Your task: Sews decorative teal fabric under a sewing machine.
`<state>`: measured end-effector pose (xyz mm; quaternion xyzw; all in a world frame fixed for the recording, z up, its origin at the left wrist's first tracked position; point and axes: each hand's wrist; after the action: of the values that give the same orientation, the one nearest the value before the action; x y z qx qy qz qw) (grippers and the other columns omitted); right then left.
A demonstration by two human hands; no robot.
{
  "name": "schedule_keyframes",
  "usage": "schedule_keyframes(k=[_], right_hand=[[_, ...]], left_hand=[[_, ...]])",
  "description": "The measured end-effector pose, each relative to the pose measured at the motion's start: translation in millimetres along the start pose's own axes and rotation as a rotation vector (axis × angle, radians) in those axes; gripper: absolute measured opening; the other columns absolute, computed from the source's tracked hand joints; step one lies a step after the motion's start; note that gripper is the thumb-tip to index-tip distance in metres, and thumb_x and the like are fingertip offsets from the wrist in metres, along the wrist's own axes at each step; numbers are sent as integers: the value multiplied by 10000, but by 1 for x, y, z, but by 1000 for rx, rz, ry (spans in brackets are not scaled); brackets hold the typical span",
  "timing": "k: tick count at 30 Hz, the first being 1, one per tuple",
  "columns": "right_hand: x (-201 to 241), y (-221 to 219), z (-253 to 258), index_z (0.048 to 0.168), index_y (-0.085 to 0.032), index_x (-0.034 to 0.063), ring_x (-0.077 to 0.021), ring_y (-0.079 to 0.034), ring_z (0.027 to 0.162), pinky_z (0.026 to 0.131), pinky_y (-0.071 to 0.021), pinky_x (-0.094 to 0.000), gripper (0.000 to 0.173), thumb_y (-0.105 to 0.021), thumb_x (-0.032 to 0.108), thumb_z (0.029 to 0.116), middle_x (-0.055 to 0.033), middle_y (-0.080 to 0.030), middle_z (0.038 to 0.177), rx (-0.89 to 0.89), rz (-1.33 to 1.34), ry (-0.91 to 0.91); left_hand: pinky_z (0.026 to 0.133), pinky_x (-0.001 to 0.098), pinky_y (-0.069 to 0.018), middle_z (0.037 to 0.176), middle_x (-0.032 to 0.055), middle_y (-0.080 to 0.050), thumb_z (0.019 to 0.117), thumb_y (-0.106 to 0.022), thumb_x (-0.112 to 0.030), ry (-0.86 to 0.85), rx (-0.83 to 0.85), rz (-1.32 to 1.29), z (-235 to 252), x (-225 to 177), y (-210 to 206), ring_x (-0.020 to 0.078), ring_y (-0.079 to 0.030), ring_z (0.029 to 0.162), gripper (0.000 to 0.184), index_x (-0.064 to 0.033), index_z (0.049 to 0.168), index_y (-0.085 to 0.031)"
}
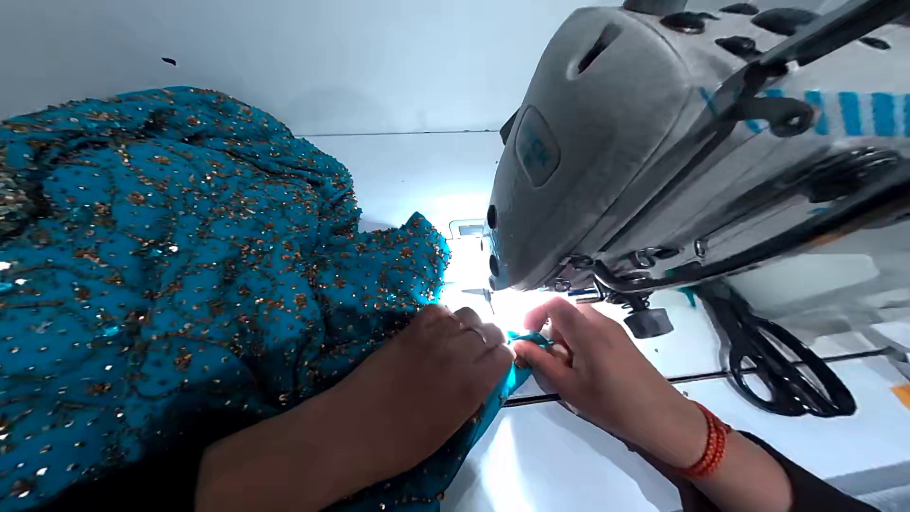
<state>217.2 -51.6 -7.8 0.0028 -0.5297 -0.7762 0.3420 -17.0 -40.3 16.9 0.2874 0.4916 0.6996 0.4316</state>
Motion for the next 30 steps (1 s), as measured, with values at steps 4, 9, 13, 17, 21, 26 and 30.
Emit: schedule_keyframes(k=[4, 9, 13, 17, 21, 26, 30], right_hand=[[-1, -2, -3, 958, -669, 85, -36, -468, 524, 488, -421, -216, 330, -653, 407, 888, 56, -525, 652, -13, 22, -171], [-3, -6, -4, 807, -670, 151, -12, -463, 511, 465, -393, -184, 227, -640, 358, 895, 62, -572, 652, -56, 50, -138], [-3, 0, -7, 918, -624, 145, -99, -594, 681, 600, -480, -220, 158, -554, 262, 997, -7, -624, 751, -119, 123, 218], [13, 3, -8, 972, -647, 107, -192, -627, 804, 699, -511, -273, 129, -539, 144, 1034, -64, -666, 889, -7, 196, 668], [18, 1, -7, 1057, -652, 69, -193, -638, 798, 675, -505, -265, 125, -535, 109, 1046, -93, -702, 979, -24, 43, 714], [16, 0, -8, 1083, -662, 47, -187, -677, 829, 711, -530, -250, 157, -513, 85, 1047, -112, -732, 1028, -40, 4, 705], [14, -2, -8, 1101, -666, 56, -190, -667, 880, 762, -529, -250, 175, -544, 172, 1051, -100, -722, 1040, -30, 11, 668]], left_hand=[[829, 369, -571, 1017, 34, -720, 974, -498, -166, 38, 48, -68, -4, 5, -1, 215, -703, 985, 283, -134, 1151, -716], [864, 346, -566, 1069, -4, -741, 968, -480, -148, 29, 8, -42, -6, 6, -4, 198, -705, 1030, 343, -236, 1202, -715], [841, 355, -568, 1094, 0, -732, 981, -472, -188, 44, 17, -45, -6, 6, -3, 203, -695, 1038, 327, -228, 1167, -738], [785, 374, -566, 1091, 10, -725, 966, -499, -194, 65, 66, -106, -4, 7, 2, 212, -693, 1006, 327, -217, 1188, -738], [773, 372, -563, 1084, 6, -721, 960, -492, -193, 72, 111, -140, -2, 9, 6, 206, -691, 986, 336, -215, 1183, -742], [832, 374, -552, 1117, 15, -719, 992, -450, -208, 67, 138, -195, -2, 11, 8, 200, -683, 1033, 358, -194, 1203, -740], [832, 405, -549, 1148, 23, -704, 950, -524, -199, 84, 198, -236, -1, 12, 12, 218, -670, 1049, 340, -180, 1225, -723]])
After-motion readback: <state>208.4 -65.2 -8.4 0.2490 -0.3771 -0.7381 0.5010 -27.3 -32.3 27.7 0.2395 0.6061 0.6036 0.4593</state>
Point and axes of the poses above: each hand's wrist, its own z-axis towards the middle knuckle, its own y-axis out of the back of the hand, x = y × z
